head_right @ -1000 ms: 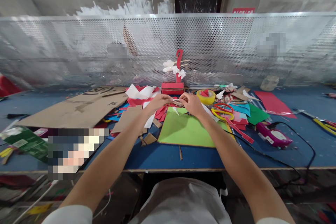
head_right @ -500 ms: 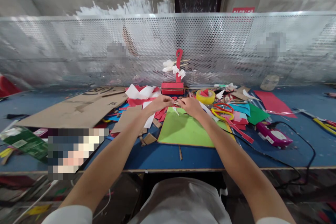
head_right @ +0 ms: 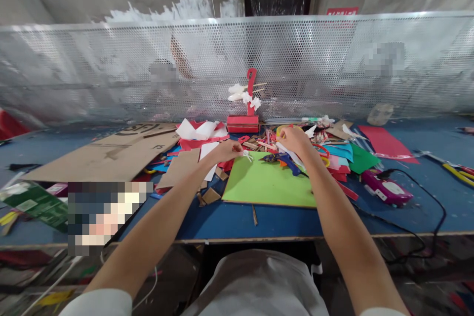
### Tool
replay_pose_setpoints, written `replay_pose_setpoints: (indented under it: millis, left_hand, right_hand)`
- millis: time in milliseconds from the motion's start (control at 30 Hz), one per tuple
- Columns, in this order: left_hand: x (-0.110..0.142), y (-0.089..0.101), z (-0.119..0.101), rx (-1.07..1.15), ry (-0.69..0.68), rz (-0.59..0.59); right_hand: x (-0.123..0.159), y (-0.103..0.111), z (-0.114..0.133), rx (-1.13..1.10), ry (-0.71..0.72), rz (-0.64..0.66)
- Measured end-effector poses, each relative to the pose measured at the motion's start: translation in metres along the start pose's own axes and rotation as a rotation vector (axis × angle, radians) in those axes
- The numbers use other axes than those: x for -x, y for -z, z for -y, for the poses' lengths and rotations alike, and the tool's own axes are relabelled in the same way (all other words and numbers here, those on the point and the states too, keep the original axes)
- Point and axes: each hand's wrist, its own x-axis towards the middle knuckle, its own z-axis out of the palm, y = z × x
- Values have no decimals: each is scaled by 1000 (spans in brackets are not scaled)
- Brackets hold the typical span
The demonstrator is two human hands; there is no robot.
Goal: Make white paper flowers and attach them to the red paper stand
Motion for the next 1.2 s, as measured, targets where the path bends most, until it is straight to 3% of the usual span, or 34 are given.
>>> replay_pose_setpoints:
  millis: [167,400,567,700,800,1000,1200]
  left_hand:
    - [2,1,-9,-44,16,-41]
    - [2,2,-9,-116,-32,-65]
    - [5,6,-14,-212,-27,-109]
    - [6,6,-16,-275,-38,-140]
    - [5,5,-16,-303,-53,-146]
    - [4,4,-14,-327,-35,-135]
    - [4,4,-13,-326,-50,-132]
  right_hand:
    - [1,-9,-8,94,-11,181]
    - [1,-5,-12,121,-68,104]
    - [1,-4,-24,175,-94,143]
    - [3,-3,-15,157,-31,103]
    - [4,-6,-4,166,18,141]
    - [4,-10,6,215,-46,185]
    - [3,-3,-6,205,-111,146]
